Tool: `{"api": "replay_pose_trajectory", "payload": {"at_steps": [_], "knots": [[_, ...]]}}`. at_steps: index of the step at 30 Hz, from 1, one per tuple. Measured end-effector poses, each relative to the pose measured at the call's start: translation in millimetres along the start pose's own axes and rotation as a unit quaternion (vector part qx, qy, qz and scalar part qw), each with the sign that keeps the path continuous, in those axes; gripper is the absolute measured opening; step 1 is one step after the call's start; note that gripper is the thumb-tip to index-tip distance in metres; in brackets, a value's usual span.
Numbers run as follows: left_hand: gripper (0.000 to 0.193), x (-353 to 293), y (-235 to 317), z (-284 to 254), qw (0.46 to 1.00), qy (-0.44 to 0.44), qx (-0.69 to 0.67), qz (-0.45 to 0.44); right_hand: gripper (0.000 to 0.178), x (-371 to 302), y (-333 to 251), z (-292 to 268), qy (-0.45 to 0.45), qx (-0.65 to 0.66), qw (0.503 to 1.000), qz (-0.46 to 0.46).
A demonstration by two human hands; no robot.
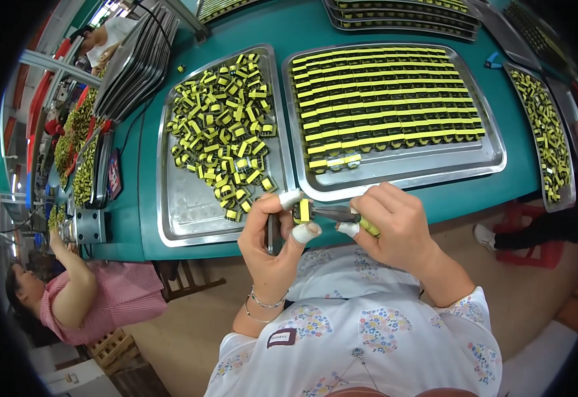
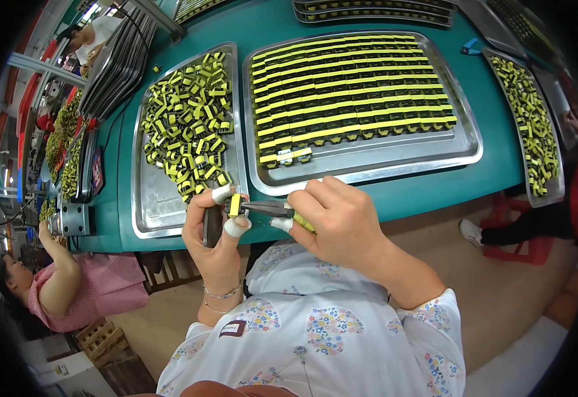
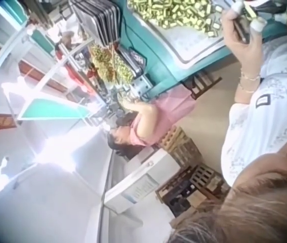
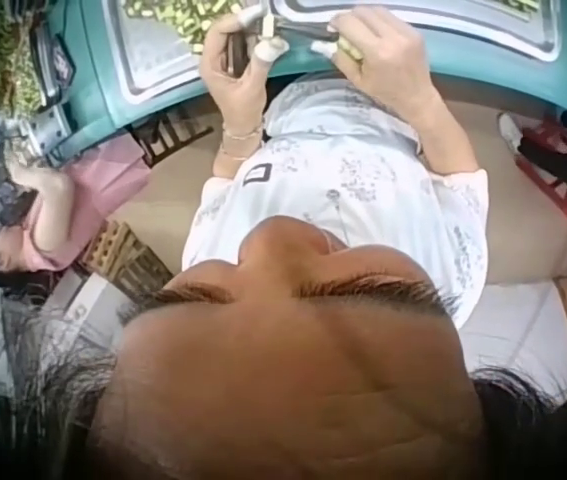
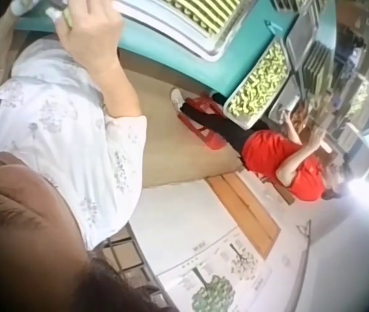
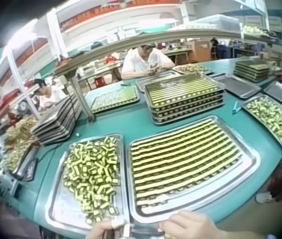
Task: The person assembles small yellow and black electronic components using a handheld assembly tool.
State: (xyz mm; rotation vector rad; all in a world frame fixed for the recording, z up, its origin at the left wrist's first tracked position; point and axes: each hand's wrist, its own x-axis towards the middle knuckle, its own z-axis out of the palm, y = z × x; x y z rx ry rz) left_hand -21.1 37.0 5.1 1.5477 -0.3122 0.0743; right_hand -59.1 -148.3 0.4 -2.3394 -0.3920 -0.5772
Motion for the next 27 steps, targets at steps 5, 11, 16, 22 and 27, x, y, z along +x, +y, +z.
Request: {"api": "replay_pose_trajectory", "payload": {"at_steps": [5, 11, 16, 22, 27], "knots": [[0.039, -2.8, -1.4, -0.7, 1.0, 0.0, 0.006, 0.013, 0.026, -1.7, -3.9, -2.8, -0.004, 0.031, 0.999, 0.026], [0.037, -1.5, 6.3, 2.1, 0.99, 0.003, -0.115, -0.08, 0.028, 3.3, -3.4, 0.5, 0.018, 0.076, 0.995, 0.059], [0.035, -2.3, 6.0, 1.4, 0.987, 0.012, -0.13, -0.091, 0.027, 5.2, -4.1, 4.7, 0.007, 0.087, 0.995, 0.044], [0.037, -2.4, -1.8, 0.5, 0.996, 0.01, -0.074, -0.04, 0.025, 5.3, -3.1, 5.1, 0.011, 0.047, 0.998, 0.03], [0.037, -4.3, -7.5, -0.2, 1.0, 0.017, -0.019, 0.002, 0.026, 1.9, -4.4, 7.0, -0.013, 0.036, 0.999, 0.038]]}}
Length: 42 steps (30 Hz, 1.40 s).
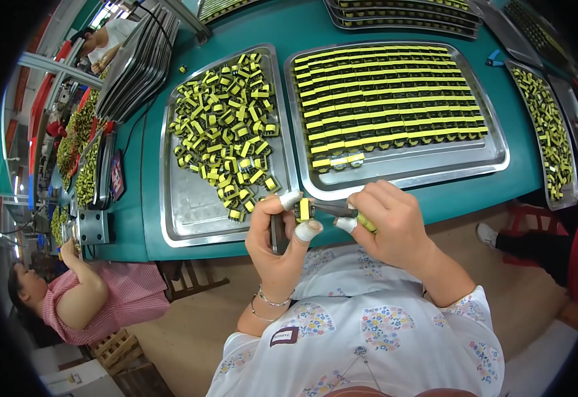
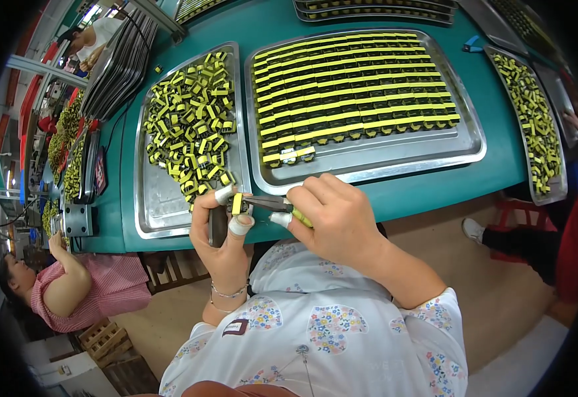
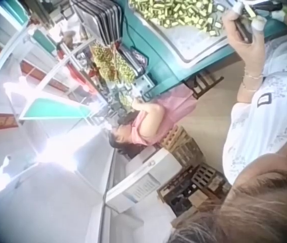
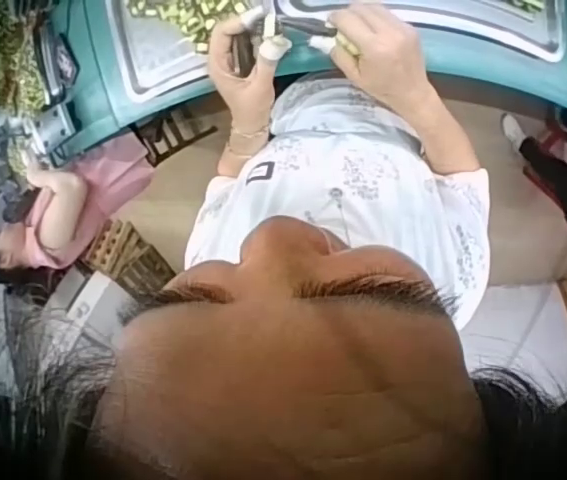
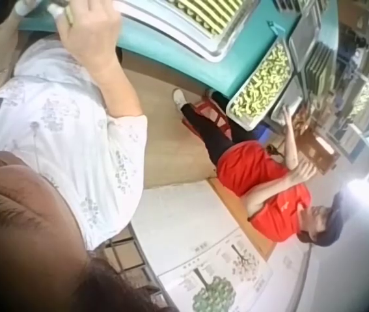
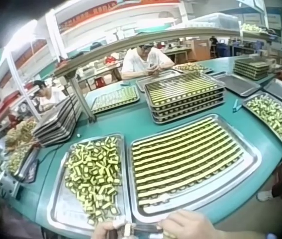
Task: The person assembles small yellow and black electronic components using a handheld assembly tool.
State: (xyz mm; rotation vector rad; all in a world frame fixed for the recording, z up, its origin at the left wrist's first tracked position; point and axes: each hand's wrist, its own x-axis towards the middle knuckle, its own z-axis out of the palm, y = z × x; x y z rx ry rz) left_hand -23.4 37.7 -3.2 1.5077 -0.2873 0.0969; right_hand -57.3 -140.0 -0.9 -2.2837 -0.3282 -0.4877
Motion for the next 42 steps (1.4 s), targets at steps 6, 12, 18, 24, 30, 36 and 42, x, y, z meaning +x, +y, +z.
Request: {"api": "replay_pose_trajectory", "payload": {"at_steps": [6, 12, 18, 24, 30, 36, 42], "knots": [[0.038, 2.4, -3.5, 1.6, 1.0, 0.016, 0.02, 0.001, 0.025, 3.8, -2.8, 0.3, 0.023, -0.011, 0.999, 0.02], [0.036, 2.2, -2.3, -2.6, 0.999, 0.004, 0.037, -0.022, 0.025, 4.3, 2.2, -1.8, 0.027, 0.024, 0.999, 0.02], [0.036, 1.6, -4.4, 0.5, 1.0, -0.003, 0.027, -0.016, 0.027, 4.1, 4.1, -3.8, 0.028, -0.012, 0.999, -0.02], [0.034, 0.6, -5.2, 7.2, 1.0, 0.019, 0.021, 0.007, 0.025, -0.4, 7.0, 3.0, 0.052, -0.05, 0.997, -0.03], [0.032, 1.4, 1.5, 9.3, 0.999, 0.042, -0.026, 0.004, 0.024, -0.7, 7.1, 2.4, 0.072, 0.025, 0.997, -0.015], [0.051, 3.2, 11.5, 12.9, 0.973, -0.148, -0.112, -0.134, 0.024, 5.4, 3.0, 9.0, 0.054, 0.319, 0.946, 0.029], [0.046, 3.6, 6.8, 18.7, 0.971, -0.172, -0.081, -0.142, 0.024, -2.4, 2.8, 5.5, -0.047, 0.657, 0.728, 0.191]]}}
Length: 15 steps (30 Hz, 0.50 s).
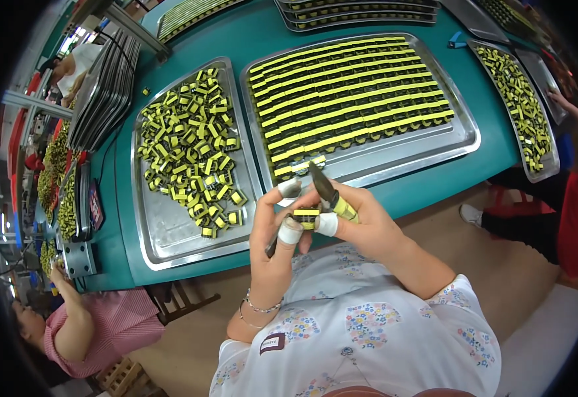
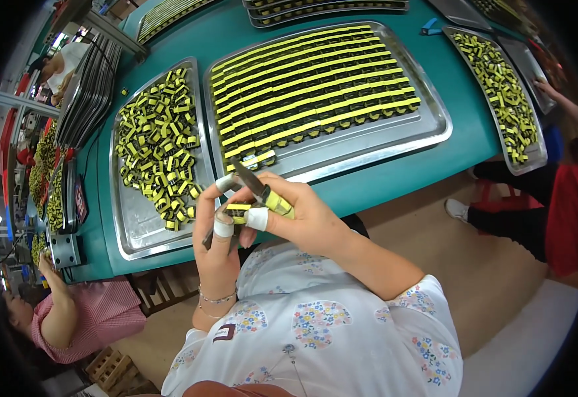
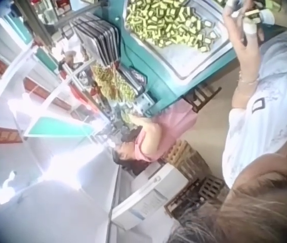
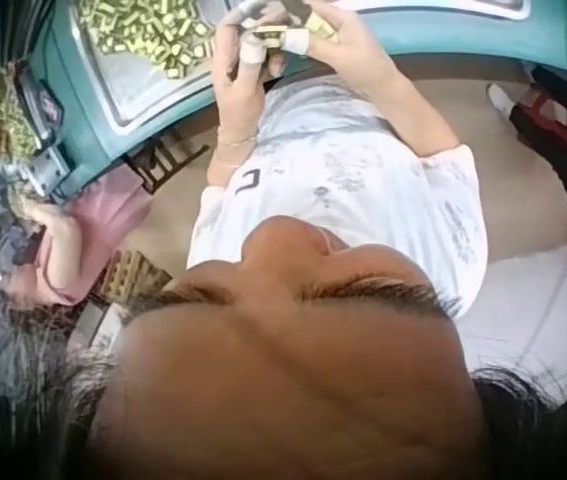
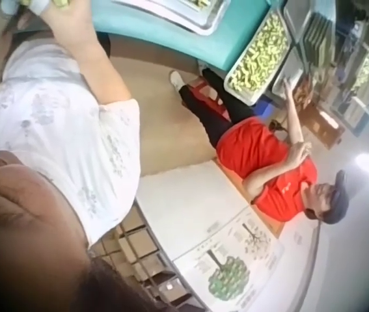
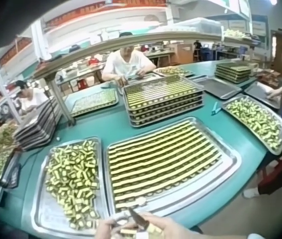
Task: The person assembles small yellow and black electronic components using a handheld assembly tool.
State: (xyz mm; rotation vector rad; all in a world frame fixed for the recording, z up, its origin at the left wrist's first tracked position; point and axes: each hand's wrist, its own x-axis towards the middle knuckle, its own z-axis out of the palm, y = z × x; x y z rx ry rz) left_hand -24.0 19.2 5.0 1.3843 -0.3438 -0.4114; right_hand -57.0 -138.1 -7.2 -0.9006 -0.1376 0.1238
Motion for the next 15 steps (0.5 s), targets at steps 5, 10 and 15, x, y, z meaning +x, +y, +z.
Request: {"api": "replay_pose_trajectory", "payload": {"at_steps": [5, 10, 15], "knots": [[0.036, 7.4, -0.1, -3.8, 0.991, 0.064, -0.096, 0.064, 0.03, -1.4, 6.6, -9.5, 0.046, -0.027, 0.998, 0.036], [0.053, 20.8, 4.2, -13.3, 0.881, 0.053, -0.468, 0.047, 0.031, 1.8, 1.4, -0.8, 0.056, 0.019, 0.997, 0.059], [0.065, 24.7, -1.4, -7.0, 0.858, 0.011, -0.511, 0.048, 0.032, 3.3, 11.9, 5.0, 0.065, -0.026, 0.997, 0.019]]}}
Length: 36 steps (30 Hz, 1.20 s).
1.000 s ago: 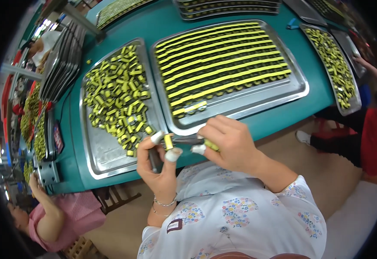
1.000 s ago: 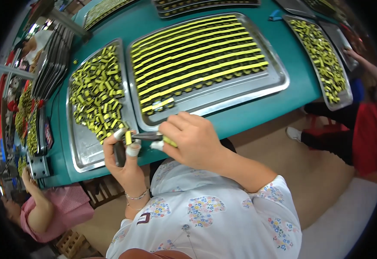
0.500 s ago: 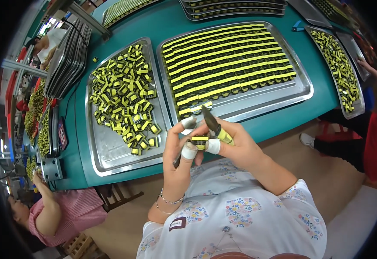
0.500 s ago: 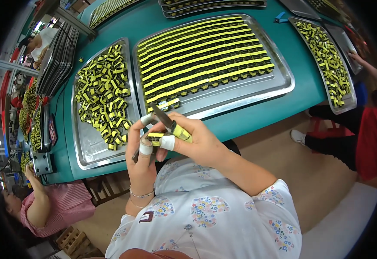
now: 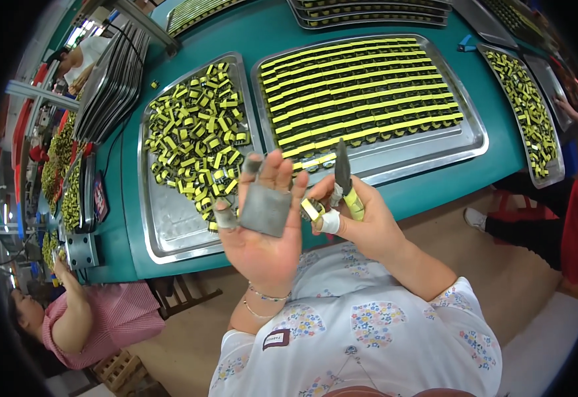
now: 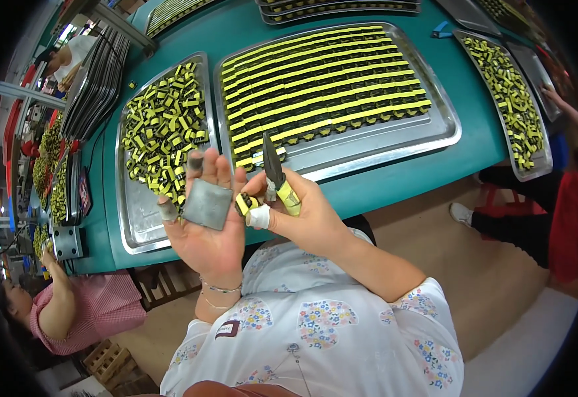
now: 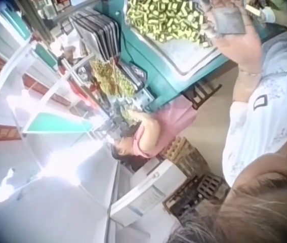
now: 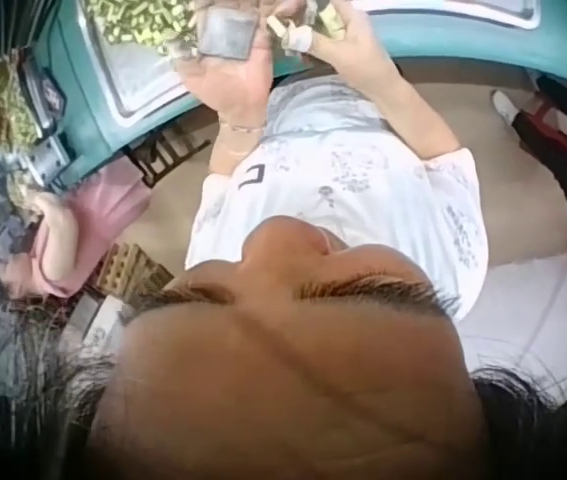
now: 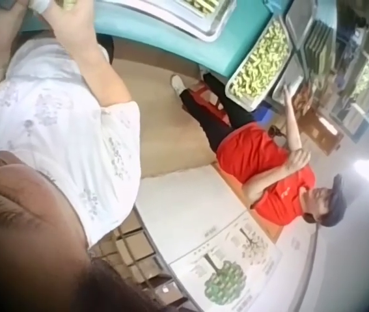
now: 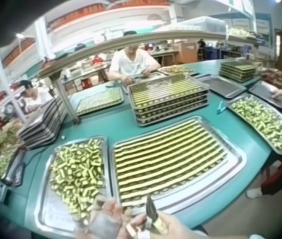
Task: The person assembles small yellow and black electronic components using a handheld assembly tool.
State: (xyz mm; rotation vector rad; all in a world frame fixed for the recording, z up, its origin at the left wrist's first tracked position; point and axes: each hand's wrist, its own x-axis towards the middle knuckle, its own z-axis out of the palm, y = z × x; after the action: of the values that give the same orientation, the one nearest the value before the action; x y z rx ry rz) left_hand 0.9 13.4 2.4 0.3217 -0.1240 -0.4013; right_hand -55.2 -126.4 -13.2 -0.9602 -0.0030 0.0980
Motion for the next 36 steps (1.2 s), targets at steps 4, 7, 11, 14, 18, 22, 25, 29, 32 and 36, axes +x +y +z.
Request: {"api": "replay_pose_trajectory", "payload": {"at_steps": [4, 7, 11, 14, 18, 22, 25, 29, 32, 36], "knots": [[0.08, 2.2, -14.4, 14.3, 0.988, 0.04, 0.142, 0.054, 0.033, 2.4, -0.9, 5.4, 0.025, -0.179, 0.973, -0.147], [0.089, 1.0, -17.2, 16.7, 0.974, 0.021, 0.218, 0.065, 0.029, 4.1, -1.4, 8.3, 0.035, -0.301, 0.928, -0.217], [0.092, -0.2, -19.6, 17.6, 0.951, -0.007, 0.297, 0.082, 0.032, 4.6, -1.6, 6.9, 0.041, -0.36, 0.897, -0.254], [0.099, -1.9, -20.5, 16.8, 0.941, -0.008, 0.325, 0.096, 0.037, 2.6, -11.8, 11.8, 0.036, -0.4, 0.877, -0.265], [0.109, -1.2, -23.1, 13.7, 0.92, -0.015, 0.374, 0.114, 0.041, 2.8, -18.6, 12.7, 0.025, -0.473, 0.827, -0.303], [0.115, -6.6, -24.9, 11.1, 0.914, -0.014, 0.398, 0.082, 0.04, 1.9, -20.7, 10.8, 0.009, -0.456, 0.85, -0.263], [0.115, -6.7, -26.1, 9.3, 0.913, -0.021, 0.4, 0.078, 0.037, 4.1, -15.8, 5.9, 0.019, -0.436, 0.863, -0.257], [0.113, -7.5, -24.3, 8.4, 0.911, -0.037, 0.406, 0.058, 0.031, 4.6, -16.0, 2.6, 0.02, -0.434, 0.866, -0.249], [0.111, -6.0, -23.6, 8.5, 0.91, -0.04, 0.409, 0.049, 0.029, 5.0, -14.7, 4.1, 0.019, -0.462, 0.839, -0.285], [0.109, -8.9, -22.4, 7.8, 0.899, -0.051, 0.431, 0.06, 0.027, 6.3, -11.1, 3.7, 0.008, -0.445, 0.847, -0.289]]}}
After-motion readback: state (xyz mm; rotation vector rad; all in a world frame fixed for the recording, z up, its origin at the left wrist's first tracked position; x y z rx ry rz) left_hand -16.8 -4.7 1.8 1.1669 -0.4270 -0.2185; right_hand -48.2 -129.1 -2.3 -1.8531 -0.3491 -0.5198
